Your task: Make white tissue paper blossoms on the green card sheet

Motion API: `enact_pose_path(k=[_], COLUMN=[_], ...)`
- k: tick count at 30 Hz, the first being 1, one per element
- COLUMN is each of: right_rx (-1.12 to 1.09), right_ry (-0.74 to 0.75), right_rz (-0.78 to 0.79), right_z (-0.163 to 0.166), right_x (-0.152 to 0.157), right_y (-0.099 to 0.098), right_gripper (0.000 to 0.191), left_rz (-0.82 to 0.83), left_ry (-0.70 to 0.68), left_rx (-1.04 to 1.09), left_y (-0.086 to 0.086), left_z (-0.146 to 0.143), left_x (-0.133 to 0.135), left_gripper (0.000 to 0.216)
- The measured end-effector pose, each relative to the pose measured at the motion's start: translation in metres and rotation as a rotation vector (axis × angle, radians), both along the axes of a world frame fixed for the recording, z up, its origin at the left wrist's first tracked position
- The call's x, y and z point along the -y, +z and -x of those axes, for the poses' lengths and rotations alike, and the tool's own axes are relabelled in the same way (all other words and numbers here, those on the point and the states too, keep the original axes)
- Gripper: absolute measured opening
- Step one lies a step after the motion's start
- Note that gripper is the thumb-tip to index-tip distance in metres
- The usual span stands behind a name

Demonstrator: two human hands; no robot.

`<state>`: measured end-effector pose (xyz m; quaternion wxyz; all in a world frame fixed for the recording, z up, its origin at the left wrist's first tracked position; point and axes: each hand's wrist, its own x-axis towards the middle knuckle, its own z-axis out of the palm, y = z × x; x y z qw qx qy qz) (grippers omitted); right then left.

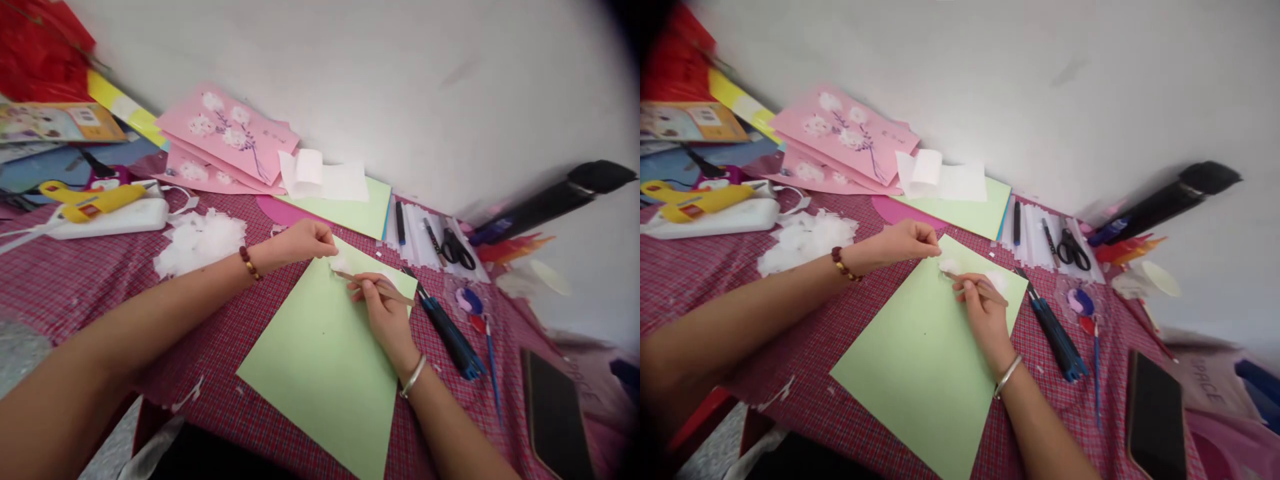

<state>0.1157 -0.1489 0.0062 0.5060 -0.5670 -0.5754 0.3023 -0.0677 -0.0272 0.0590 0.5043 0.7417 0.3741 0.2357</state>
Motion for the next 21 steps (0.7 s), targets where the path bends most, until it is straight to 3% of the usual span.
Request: enact_pose_path(k=[7,14,21], right_rx=[-0.032,-0.056,-0.07], right_ry=[-0.079,-0.127,-0.137], right_rz=[0.02,0.037,0.045], right_z=[0.0,-0.001,-0.002], right_x=[-0.001,0.001,0.0], right_y=[0.003,0.004,0.002], right_gripper=[0.02,0.021,0.021], left_rz=[0.142,-0.058,-0.182], left_ry=[-0.038,-0.271,-0.214], left_rx=[0.023,-0.203,-0.34], left_y=[-0.027,-0.031,-0.029], left_z=[0.0,0.003,-0.011], left_x=[-0.008,-0.016,-0.01], left_gripper=[0.009,0.015,0.017])
